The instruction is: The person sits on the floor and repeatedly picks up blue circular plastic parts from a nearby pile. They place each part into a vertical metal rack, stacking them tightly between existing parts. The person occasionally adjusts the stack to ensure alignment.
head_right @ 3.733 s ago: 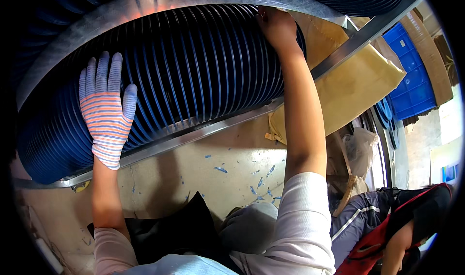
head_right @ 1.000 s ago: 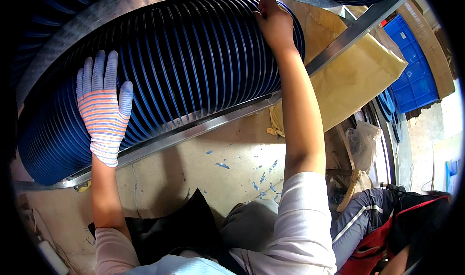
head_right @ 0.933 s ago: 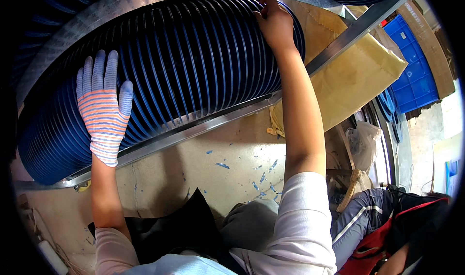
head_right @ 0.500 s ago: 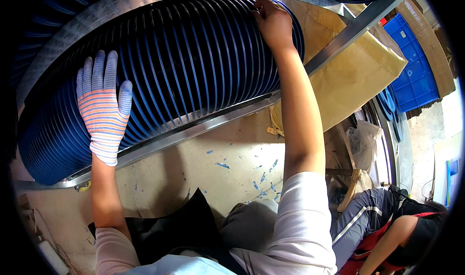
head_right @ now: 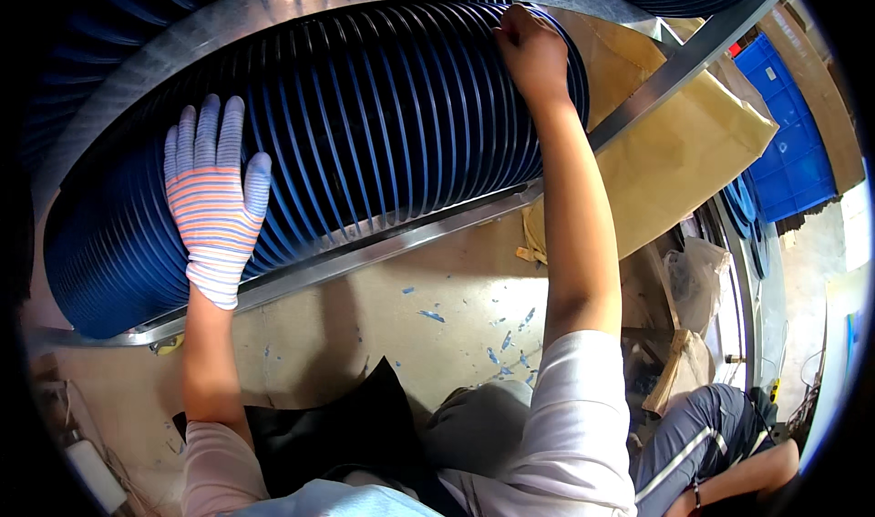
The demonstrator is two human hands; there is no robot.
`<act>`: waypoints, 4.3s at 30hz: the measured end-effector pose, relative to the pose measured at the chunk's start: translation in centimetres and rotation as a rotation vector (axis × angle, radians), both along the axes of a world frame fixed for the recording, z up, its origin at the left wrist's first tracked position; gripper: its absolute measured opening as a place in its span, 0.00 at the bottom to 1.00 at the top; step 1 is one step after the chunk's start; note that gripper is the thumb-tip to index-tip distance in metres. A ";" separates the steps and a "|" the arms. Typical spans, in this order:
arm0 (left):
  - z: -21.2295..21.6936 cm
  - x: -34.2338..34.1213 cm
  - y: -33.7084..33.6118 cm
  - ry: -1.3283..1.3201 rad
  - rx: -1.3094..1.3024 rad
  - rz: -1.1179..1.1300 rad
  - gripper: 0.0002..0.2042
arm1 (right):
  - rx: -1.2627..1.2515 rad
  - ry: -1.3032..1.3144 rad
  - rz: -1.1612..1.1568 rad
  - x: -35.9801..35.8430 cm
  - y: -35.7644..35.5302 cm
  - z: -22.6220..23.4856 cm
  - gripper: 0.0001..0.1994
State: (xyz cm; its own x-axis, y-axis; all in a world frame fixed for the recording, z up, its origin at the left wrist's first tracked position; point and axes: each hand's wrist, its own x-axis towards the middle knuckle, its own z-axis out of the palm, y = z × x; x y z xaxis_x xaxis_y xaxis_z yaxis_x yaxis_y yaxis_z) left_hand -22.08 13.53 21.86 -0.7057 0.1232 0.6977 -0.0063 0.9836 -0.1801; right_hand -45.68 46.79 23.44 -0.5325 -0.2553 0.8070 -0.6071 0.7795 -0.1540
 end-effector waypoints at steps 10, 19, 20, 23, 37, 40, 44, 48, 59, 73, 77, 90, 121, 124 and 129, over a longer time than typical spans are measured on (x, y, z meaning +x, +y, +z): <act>0.4 0.1 0.5 0.027 0.021 -0.001 0.28 | 0.070 0.197 -0.030 2.1 -0.7 -0.3 0.10; 0.3 0.5 0.0 -0.007 0.054 0.011 0.29 | 0.008 0.081 0.110 4.5 -5.6 0.7 0.13; 0.2 0.5 0.1 -0.004 0.057 0.004 0.29 | 0.023 0.052 0.094 4.2 -6.2 0.8 0.13; 0.3 0.4 0.2 -0.009 0.062 0.008 0.29 | 0.089 0.012 0.036 2.9 -7.1 0.9 0.12; -0.1 0.2 0.1 -0.011 0.095 0.002 0.29 | 0.377 -0.238 -0.205 1.2 -8.3 2.6 0.16; -0.3 0.1 0.0 -0.002 0.080 0.008 0.29 | 0.407 -0.268 -0.217 1.2 -8.4 2.9 0.16; -0.5 0.0 0.0 0.002 0.083 0.001 0.29 | 0.412 -0.272 -0.227 1.0 -8.4 2.8 0.16; -0.5 -0.1 0.0 0.011 0.086 -0.012 0.29 | 0.352 -0.278 -0.173 0.1 -8.1 2.4 0.13; -0.6 0.0 -0.2 0.010 0.075 -0.008 0.30 | 0.374 -0.219 -0.197 -0.4 -8.1 2.3 0.11; -0.5 -0.1 -0.2 -0.015 0.041 0.024 0.29 | 0.289 -0.115 -0.105 0.4 -7.3 1.1 0.09; -0.1 0.5 -0.2 -0.004 0.050 0.015 0.29 | 0.192 -0.050 -0.035 1.2 -7.6 0.9 0.09; -0.5 0.2 -0.2 -0.018 0.040 0.010 0.29 | 0.218 0.069 -0.054 1.5 -6.9 0.4 0.08; -0.2 0.3 0.2 -0.011 0.072 -0.022 0.29 | -0.132 -0.005 0.079 3.7 -6.8 0.4 0.12; -0.4 0.2 0.1 -0.008 0.074 -0.010 0.29 | -0.127 -0.022 0.062 5.6 -8.7 1.0 0.12; -0.1 0.3 0.0 -0.017 0.084 -0.013 0.29 | 0.087 0.037 0.231 6.0 -13.3 1.5 0.12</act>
